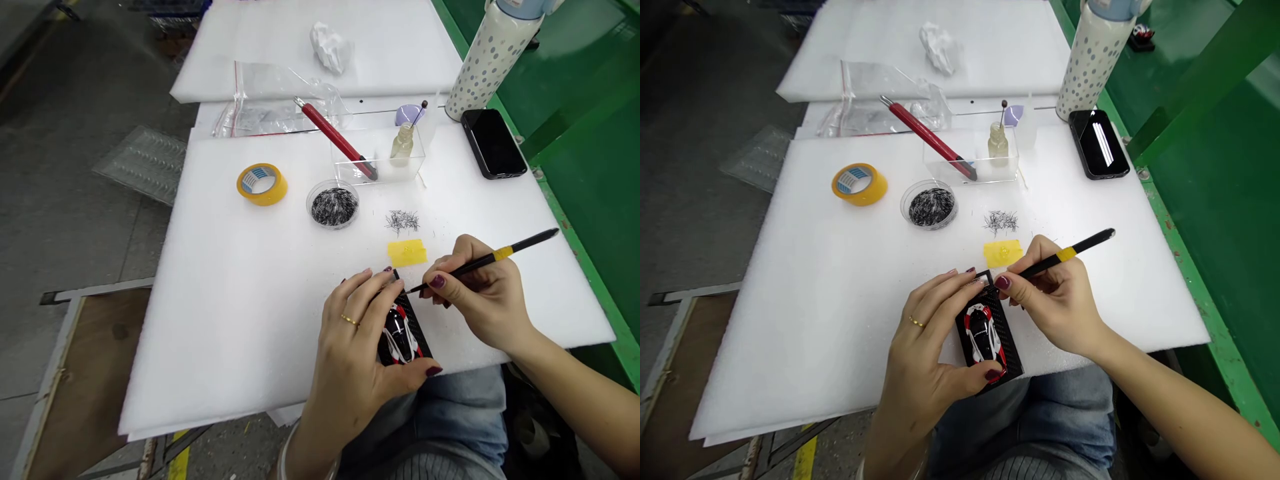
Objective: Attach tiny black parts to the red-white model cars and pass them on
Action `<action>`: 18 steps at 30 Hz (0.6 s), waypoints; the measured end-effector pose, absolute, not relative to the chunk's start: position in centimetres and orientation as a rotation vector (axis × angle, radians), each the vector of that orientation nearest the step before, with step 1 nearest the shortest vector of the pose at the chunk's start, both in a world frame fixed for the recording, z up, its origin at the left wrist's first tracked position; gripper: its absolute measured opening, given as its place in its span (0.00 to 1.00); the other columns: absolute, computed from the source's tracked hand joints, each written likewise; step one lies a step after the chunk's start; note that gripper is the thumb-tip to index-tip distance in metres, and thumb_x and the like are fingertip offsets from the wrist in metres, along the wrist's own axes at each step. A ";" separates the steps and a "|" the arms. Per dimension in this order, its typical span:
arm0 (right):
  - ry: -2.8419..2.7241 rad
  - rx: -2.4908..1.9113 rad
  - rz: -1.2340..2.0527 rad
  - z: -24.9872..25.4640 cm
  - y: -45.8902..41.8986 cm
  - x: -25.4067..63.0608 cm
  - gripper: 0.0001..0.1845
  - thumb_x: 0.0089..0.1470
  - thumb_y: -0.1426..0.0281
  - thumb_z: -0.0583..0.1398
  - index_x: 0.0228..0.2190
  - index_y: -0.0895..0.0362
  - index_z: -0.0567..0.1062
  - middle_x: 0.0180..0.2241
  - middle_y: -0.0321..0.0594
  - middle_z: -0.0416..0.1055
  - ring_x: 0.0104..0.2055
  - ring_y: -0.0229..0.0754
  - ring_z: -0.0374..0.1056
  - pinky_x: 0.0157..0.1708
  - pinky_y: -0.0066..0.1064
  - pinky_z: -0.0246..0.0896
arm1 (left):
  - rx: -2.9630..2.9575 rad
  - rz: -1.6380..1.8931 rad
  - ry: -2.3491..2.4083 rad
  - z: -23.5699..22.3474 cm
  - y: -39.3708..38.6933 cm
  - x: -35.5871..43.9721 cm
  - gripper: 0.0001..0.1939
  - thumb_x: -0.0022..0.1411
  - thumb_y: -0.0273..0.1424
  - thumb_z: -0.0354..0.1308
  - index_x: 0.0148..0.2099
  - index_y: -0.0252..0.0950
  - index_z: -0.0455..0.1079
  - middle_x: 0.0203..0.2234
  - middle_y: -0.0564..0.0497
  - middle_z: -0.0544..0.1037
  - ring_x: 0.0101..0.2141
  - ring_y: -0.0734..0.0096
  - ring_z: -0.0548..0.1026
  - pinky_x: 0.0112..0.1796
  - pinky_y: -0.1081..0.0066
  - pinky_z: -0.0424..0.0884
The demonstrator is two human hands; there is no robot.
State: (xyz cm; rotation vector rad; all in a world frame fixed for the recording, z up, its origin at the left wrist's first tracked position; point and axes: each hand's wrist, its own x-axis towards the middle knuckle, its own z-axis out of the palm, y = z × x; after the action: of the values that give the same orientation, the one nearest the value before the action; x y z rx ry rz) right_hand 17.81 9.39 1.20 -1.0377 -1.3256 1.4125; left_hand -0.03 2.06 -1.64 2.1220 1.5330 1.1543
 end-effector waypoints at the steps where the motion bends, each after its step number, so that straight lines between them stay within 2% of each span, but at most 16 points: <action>1: -1.322 -1.036 1.410 1.1 9.4 17.8 0.15 0.51 0.65 0.74 0.27 0.54 0.74 0.22 0.33 0.77 0.22 0.33 0.74 0.19 0.20 0.67 | 2.120 1.162 1.539 -1.6 2.0 0.0 0.32 0.71 0.54 0.54 0.61 0.30 0.70 0.57 0.41 0.76 0.61 0.58 0.68 0.65 0.63 0.60; 7: -1.281 -0.999 1.355 0.7 9.8 18.0 0.15 0.48 0.65 0.76 0.25 0.54 0.76 0.21 0.33 0.76 0.24 0.35 0.72 0.21 0.23 0.67 | 2.127 1.123 1.567 -1.6 1.7 -0.6 0.33 0.71 0.54 0.54 0.62 0.31 0.69 0.57 0.41 0.74 0.61 0.59 0.68 0.65 0.65 0.60; 11: -1.261 -1.085 1.230 0.2 10.7 18.8 0.17 0.42 0.65 0.78 0.22 0.54 0.76 0.23 0.34 0.78 0.24 0.36 0.71 0.22 0.26 0.66 | 2.271 0.928 1.507 -1.5 1.1 -1.9 0.41 0.68 0.60 0.52 0.67 0.30 0.63 0.62 0.37 0.69 0.66 0.53 0.63 0.68 0.60 0.56; 13: -1.284 -1.166 1.124 -0.2 11.1 19.1 0.16 0.41 0.66 0.78 0.21 0.55 0.77 0.24 0.36 0.78 0.24 0.36 0.71 0.22 0.27 0.64 | 2.359 0.757 1.478 -1.7 0.9 -2.5 0.51 0.62 0.65 0.55 0.71 0.30 0.57 0.67 0.33 0.62 0.69 0.46 0.57 0.68 0.54 0.55; 15: -1.337 -1.238 1.034 -0.6 11.4 19.2 0.15 0.43 0.66 0.77 0.21 0.55 0.77 0.23 0.36 0.78 0.23 0.36 0.69 0.21 0.28 0.61 | 2.436 0.603 1.476 -1.9 0.7 -2.7 0.63 0.49 0.69 0.63 0.73 0.30 0.54 0.71 0.29 0.56 0.70 0.36 0.55 0.66 0.48 0.56; 18: -1.413 -1.306 0.959 -1.1 11.5 19.1 0.14 0.47 0.66 0.75 0.21 0.54 0.75 0.22 0.36 0.77 0.22 0.36 0.67 0.21 0.29 0.58 | 2.505 0.478 1.515 -2.2 0.7 -2.6 0.73 0.31 0.61 0.77 0.72 0.30 0.55 0.70 0.26 0.56 0.68 0.30 0.57 0.65 0.45 0.55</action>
State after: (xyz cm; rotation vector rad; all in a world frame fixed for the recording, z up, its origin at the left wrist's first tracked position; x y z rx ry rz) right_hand 19.14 11.51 -1.15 -1.3060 -1.4131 0.9587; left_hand -2.58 0.67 -2.16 2.5047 1.5151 0.4782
